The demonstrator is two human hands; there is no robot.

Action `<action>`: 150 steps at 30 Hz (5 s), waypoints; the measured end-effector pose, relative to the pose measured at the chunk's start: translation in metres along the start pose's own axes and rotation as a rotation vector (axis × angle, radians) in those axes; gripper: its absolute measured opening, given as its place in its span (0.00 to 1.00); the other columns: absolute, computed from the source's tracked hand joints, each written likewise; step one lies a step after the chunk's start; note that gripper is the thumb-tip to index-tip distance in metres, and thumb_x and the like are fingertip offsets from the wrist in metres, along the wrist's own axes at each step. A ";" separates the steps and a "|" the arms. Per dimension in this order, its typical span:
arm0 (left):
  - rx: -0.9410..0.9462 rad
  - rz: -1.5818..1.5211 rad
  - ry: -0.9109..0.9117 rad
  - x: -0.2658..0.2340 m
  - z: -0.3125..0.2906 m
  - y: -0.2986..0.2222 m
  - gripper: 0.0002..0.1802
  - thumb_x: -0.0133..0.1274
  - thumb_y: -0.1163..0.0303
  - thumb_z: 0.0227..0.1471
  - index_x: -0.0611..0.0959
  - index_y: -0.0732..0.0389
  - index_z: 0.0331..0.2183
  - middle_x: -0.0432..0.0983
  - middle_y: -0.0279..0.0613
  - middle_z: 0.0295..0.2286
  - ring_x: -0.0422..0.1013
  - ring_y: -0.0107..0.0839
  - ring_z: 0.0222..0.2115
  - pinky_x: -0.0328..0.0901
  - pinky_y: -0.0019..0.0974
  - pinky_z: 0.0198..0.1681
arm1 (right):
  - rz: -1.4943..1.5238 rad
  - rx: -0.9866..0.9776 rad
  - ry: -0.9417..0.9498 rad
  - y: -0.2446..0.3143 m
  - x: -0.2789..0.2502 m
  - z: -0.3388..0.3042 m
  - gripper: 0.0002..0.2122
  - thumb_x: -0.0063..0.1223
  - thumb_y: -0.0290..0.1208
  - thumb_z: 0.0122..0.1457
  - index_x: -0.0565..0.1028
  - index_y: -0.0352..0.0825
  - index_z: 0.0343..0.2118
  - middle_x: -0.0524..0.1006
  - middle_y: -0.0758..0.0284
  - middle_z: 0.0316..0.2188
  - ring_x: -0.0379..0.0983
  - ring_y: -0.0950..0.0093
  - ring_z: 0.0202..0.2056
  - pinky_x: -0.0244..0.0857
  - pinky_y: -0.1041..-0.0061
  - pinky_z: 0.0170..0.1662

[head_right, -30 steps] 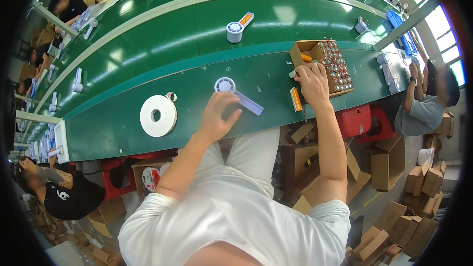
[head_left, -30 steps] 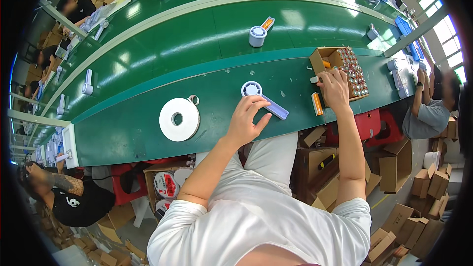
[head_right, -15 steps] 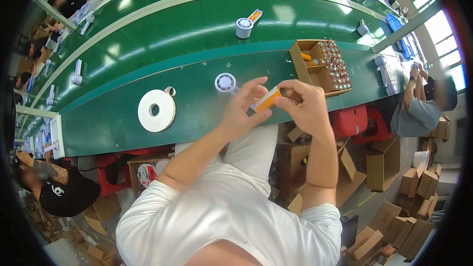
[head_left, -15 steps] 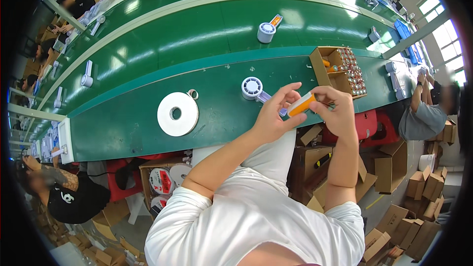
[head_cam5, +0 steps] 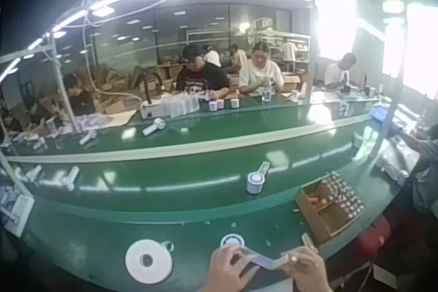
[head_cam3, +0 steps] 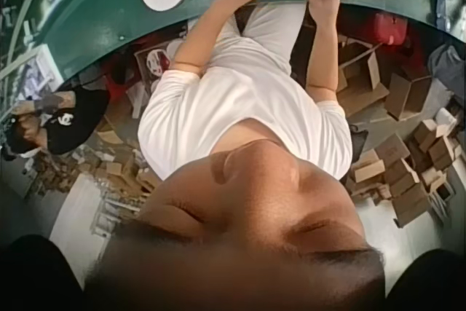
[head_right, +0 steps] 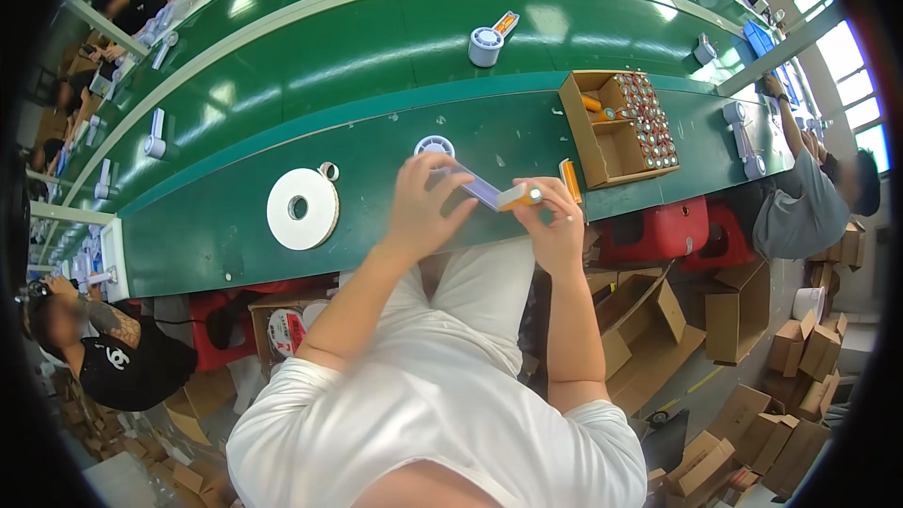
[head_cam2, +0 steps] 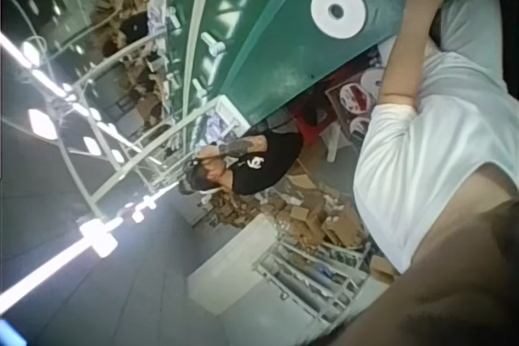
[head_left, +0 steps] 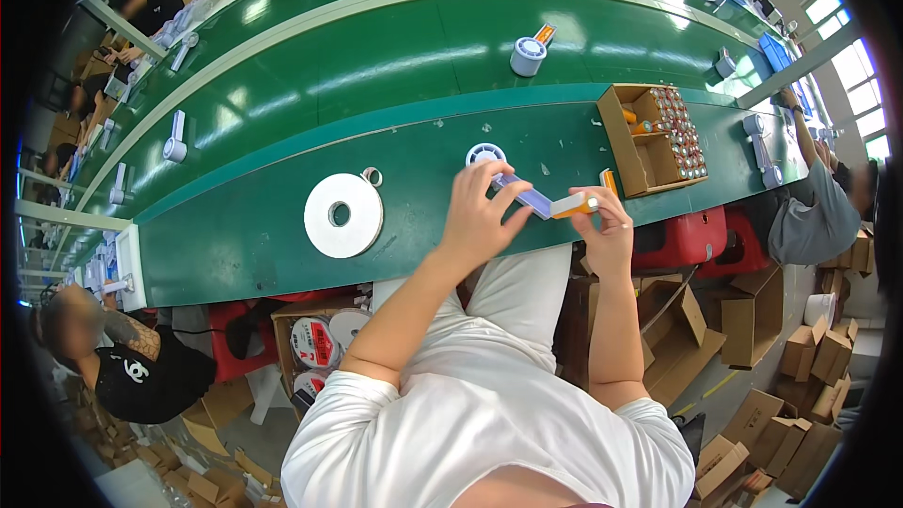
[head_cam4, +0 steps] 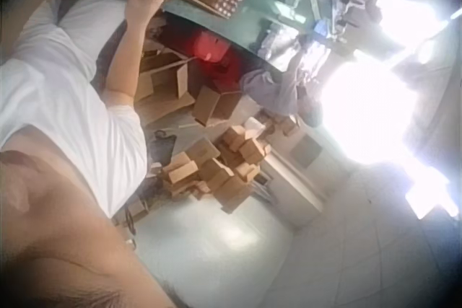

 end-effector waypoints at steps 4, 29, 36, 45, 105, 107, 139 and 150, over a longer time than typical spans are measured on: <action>0.247 0.324 0.174 0.009 0.006 0.029 0.11 0.63 0.67 0.38 0.84 0.56 0.30 0.71 0.39 0.44 0.63 0.39 0.51 0.58 0.50 0.53 | -0.106 0.056 0.279 -0.018 0.000 0.004 0.10 0.56 0.15 0.48 0.78 0.25 0.36 0.78 0.60 0.40 0.72 0.76 0.34 0.65 0.80 0.38; 0.279 0.066 0.451 -0.002 0.026 0.059 0.13 0.65 0.70 0.35 0.78 0.58 0.25 0.70 0.37 0.39 0.63 0.37 0.44 0.58 0.40 0.43 | 0.378 0.606 0.384 -0.026 0.022 0.010 0.16 0.53 0.34 0.62 0.75 0.24 0.46 0.75 0.71 0.28 0.66 0.83 0.26 0.60 0.84 0.31; -0.002 -0.080 -0.031 0.003 0.016 0.066 0.11 0.67 0.69 0.38 0.81 0.57 0.27 0.73 0.41 0.39 0.67 0.37 0.45 0.60 0.40 0.48 | 0.392 0.677 0.449 -0.017 0.035 -0.008 0.17 0.54 0.34 0.61 0.76 0.24 0.45 0.76 0.69 0.28 0.68 0.82 0.28 0.62 0.83 0.33; -0.273 -0.375 0.025 0.022 0.004 0.085 0.23 0.52 0.58 0.54 0.74 0.63 0.46 0.76 0.49 0.36 0.72 0.46 0.39 0.62 0.44 0.47 | 0.073 0.236 0.137 0.019 0.045 -0.010 0.12 0.56 0.18 0.56 0.76 0.23 0.44 0.75 0.66 0.38 0.73 0.80 0.35 0.69 0.82 0.41; -0.123 -0.297 -0.025 -0.017 -0.012 0.093 0.20 0.45 0.58 0.57 0.75 0.63 0.44 0.77 0.49 0.39 0.73 0.46 0.38 0.61 0.44 0.43 | -0.754 0.275 0.646 0.046 0.115 0.039 0.11 0.62 0.31 0.54 0.73 0.28 0.28 0.78 0.57 0.27 0.74 0.66 0.28 0.67 0.69 0.33; -0.121 -0.292 -0.034 -0.016 -0.013 0.094 0.20 0.44 0.57 0.57 0.75 0.63 0.44 0.77 0.49 0.39 0.73 0.46 0.39 0.61 0.44 0.43 | -0.728 0.270 0.454 0.038 0.122 0.029 0.11 0.59 0.31 0.58 0.70 0.30 0.25 0.75 0.63 0.23 0.69 0.75 0.24 0.64 0.73 0.29; -0.205 0.055 0.141 -0.046 -0.025 0.077 0.42 0.66 0.58 0.42 0.66 0.63 0.54 0.70 0.50 0.47 0.67 0.47 0.50 0.58 0.50 0.51 | -0.485 -0.066 -0.224 -0.031 0.095 0.013 0.07 0.53 0.29 0.61 0.74 0.30 0.35 0.72 0.63 0.26 0.69 0.70 0.26 0.64 0.74 0.31; -0.329 0.572 -0.013 -0.129 0.076 0.251 0.43 0.68 0.52 0.38 0.67 0.68 0.49 0.74 0.55 0.42 0.73 0.50 0.41 0.67 0.48 0.43 | -0.494 0.030 -0.188 -0.032 0.100 0.023 0.12 0.52 0.31 0.63 0.71 0.30 0.24 0.69 0.63 0.17 0.64 0.70 0.18 0.57 0.72 0.23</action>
Point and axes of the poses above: each hand's wrist, its own z-axis towards the middle knuckle, its own x-axis out of the palm, y = z × x, the point moved 1 cm from there along z, towards the middle knuckle
